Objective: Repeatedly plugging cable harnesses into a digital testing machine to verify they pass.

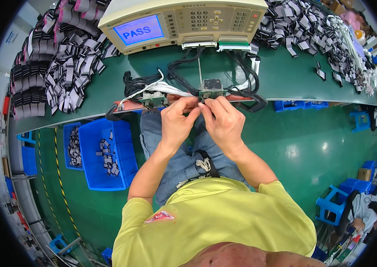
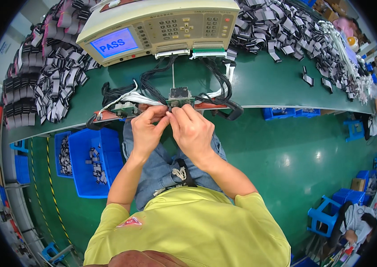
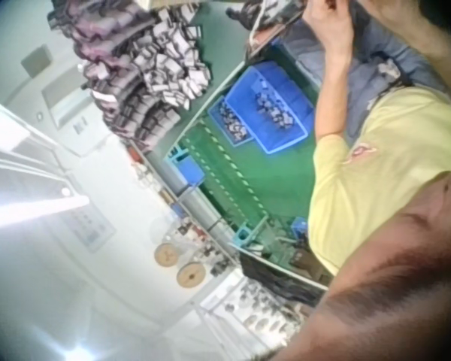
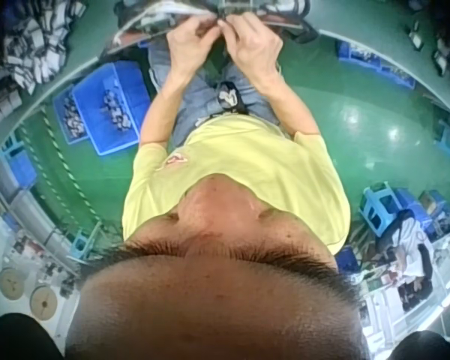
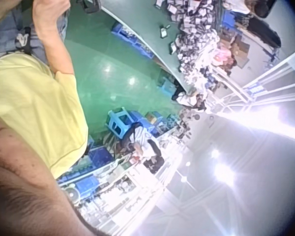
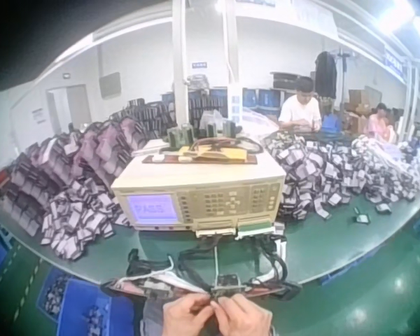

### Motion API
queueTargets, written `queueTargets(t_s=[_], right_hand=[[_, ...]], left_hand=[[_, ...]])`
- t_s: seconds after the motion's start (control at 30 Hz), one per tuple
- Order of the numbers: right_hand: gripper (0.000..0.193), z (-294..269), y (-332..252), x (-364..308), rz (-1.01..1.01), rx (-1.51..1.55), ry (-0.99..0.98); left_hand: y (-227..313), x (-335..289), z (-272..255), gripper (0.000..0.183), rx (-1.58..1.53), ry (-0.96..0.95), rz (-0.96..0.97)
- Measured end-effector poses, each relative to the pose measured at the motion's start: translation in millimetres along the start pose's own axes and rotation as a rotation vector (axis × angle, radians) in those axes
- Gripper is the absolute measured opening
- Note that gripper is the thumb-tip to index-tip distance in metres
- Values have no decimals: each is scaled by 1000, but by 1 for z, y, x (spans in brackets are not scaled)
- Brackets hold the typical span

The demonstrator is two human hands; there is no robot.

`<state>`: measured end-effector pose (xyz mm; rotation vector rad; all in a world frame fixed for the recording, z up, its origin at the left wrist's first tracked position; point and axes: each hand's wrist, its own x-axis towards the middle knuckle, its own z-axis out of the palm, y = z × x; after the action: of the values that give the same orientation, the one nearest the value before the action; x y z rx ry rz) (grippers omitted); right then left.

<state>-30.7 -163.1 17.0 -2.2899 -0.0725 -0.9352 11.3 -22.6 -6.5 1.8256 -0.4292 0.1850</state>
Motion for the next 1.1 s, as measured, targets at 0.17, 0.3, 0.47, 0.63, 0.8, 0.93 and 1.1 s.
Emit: queueTargets(t_s=[0.17,0.3,0.47,0.63,0.8,0.93,1.1], right_hand=[[15,6,3,-3,63,-18,41],[21,15,-3,-3,24,-51,82],[22,8,7,-4,-10,-76,26],[24,-19,7,-9,-27,130,-29],[25,-25,8,-18,-62,170,-32],[27,-17,11,-24,-97,143,-55],[31,-16,4,-29,-50,98,-121]], left_hand=[[3,1,8,18,41,45,28],[2,-3,11,13,151,141,30],[2,-2,5,18,183,58,53],[35,2,-72,19,277,115,181],[2,117,-189,20,575,479,233],[-83,222,-227,47,923,264,119],[-137,280,-215,71,1285,-46,-153]])
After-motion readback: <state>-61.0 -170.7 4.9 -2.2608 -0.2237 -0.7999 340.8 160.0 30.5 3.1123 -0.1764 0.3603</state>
